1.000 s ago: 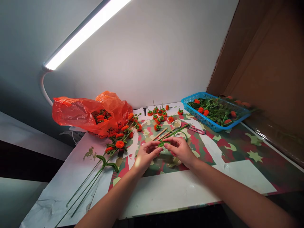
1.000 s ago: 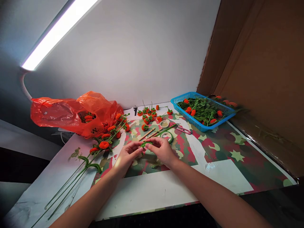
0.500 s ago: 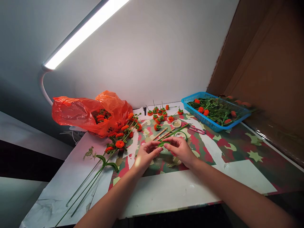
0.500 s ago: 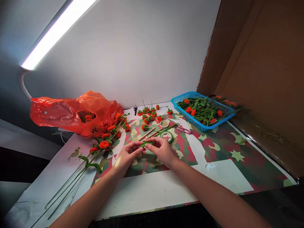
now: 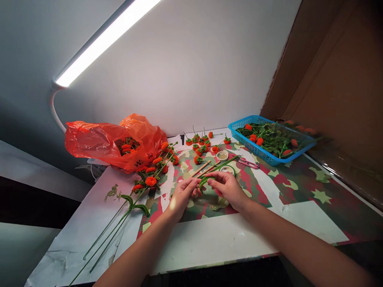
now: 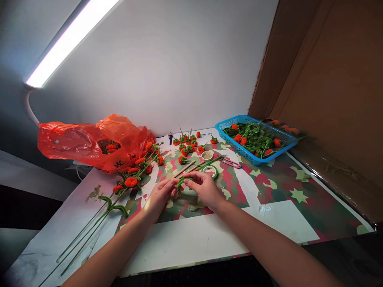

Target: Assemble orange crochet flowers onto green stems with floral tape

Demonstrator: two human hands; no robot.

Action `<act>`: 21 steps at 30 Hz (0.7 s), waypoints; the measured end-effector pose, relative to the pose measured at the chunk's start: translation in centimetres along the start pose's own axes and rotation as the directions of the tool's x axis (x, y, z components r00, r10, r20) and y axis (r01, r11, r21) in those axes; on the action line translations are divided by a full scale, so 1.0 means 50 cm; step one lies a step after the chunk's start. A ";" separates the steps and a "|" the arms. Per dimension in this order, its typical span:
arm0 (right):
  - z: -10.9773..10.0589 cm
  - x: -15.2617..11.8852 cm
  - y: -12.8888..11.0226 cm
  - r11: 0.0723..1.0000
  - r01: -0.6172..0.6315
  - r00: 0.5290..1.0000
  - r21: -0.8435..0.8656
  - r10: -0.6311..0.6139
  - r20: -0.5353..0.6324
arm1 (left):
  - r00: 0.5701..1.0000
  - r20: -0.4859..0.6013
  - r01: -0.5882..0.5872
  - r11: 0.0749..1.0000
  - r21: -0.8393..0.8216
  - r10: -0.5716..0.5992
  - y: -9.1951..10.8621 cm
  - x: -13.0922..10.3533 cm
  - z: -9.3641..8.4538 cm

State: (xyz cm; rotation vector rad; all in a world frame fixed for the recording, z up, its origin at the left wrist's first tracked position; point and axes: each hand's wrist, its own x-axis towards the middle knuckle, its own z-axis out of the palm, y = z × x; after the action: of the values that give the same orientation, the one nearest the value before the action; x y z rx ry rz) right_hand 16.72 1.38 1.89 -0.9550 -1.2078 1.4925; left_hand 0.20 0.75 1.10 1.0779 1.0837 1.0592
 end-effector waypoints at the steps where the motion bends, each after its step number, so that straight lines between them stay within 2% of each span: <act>1: 0.000 0.000 0.000 1.000 -0.006 1.000 0.003 0.006 0.007 | 1.000 0.013 0.010 1.000 0.000 -0.010 -0.002 0.001 -0.001; 4: 0.001 -0.001 0.004 0.998 -0.033 0.999 0.048 0.033 0.001 | 1.000 0.012 0.025 1.000 -0.007 -0.025 -0.004 0.000 -0.003; 8: -0.002 0.004 0.013 0.986 -0.013 0.995 0.165 0.030 -0.097 | 1.000 -0.024 0.012 0.999 -0.030 -0.012 0.000 0.000 -0.001; 11: -0.006 0.009 0.019 0.987 -0.024 0.993 0.157 0.042 -0.113 | 1.000 -0.022 0.008 0.998 -0.065 -0.009 -0.001 0.003 0.000; 14: -0.007 0.010 0.023 0.999 -0.015 0.995 0.042 0.020 -0.098 | 0.999 -0.021 0.037 0.988 -0.147 -0.041 -0.005 0.007 0.000; 16: -0.005 0.008 0.026 0.994 0.032 0.998 -0.105 -0.038 -0.058 | 0.997 -0.011 0.078 0.974 -0.212 -0.082 -0.007 0.010 -0.001; 19: -0.001 0.002 0.028 0.915 0.146 0.988 -0.375 -0.152 0.015 | 0.992 0.007 0.123 0.951 -0.285 -0.126 -0.008 0.014 -0.003; 21: 0.001 -0.001 0.030 0.840 0.233 0.970 -0.490 -0.237 0.055 | 0.991 0.018 0.133 0.939 -0.317 -0.134 -0.008 0.016 -0.004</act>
State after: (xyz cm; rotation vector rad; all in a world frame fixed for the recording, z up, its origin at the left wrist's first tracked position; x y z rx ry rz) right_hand 16.40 1.24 0.42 -1.0926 -1.6831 0.9952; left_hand 0.15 1.50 0.58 0.7337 0.9362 1.0834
